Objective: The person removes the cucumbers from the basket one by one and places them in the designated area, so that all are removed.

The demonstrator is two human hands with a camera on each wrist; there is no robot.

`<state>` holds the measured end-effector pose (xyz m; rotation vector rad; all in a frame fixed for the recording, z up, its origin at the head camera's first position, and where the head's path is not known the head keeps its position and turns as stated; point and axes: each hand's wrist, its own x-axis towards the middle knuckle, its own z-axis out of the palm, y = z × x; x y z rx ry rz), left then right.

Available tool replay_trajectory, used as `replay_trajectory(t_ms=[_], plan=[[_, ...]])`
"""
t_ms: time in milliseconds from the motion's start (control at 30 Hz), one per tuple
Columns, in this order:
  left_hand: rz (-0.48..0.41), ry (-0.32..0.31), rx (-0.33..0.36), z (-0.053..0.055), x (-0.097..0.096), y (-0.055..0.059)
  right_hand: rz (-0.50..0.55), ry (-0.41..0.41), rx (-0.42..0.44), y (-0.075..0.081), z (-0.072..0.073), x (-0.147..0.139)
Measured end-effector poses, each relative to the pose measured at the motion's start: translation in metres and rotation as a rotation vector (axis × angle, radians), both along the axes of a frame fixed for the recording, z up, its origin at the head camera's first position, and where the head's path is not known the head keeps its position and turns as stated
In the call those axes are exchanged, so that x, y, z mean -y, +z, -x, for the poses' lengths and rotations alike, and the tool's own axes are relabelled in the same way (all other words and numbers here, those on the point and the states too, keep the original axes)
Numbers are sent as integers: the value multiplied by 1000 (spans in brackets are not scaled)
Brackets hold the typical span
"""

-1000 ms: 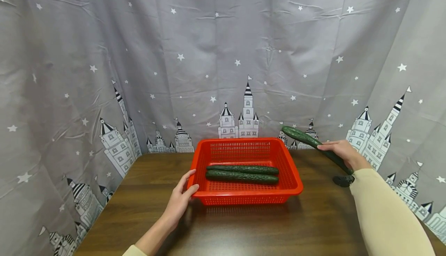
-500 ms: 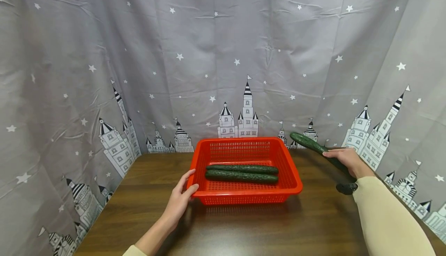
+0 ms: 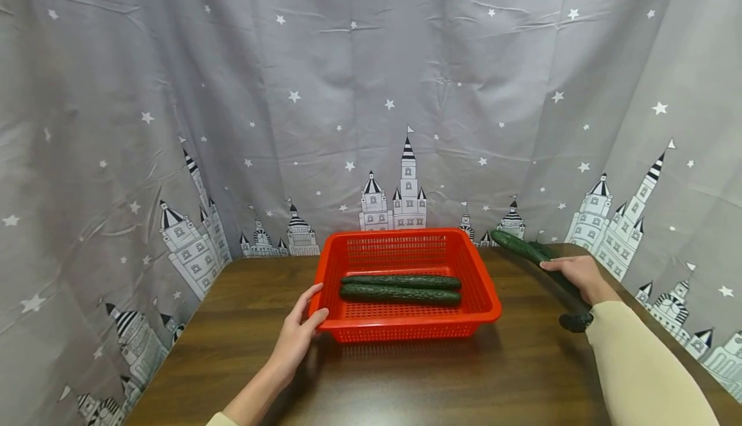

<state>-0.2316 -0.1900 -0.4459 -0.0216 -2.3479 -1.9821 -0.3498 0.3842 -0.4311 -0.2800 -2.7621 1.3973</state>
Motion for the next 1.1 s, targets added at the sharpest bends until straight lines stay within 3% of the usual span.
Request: replay_trajectory(t_ms=[333,600,900,1100], plan=[[0,2,-8,0,0,1,-17,-51,26,-10,-4,-7],[0,9,-7,-1,0,0,-100,-117,15,-12,-8,-5],[-5,6,-1,-1,1,-1,-244,-105,20,-10,-8,-7],[-10,0,-3,-1,0,-1,-384,-45,63,-9,-6,-9]])
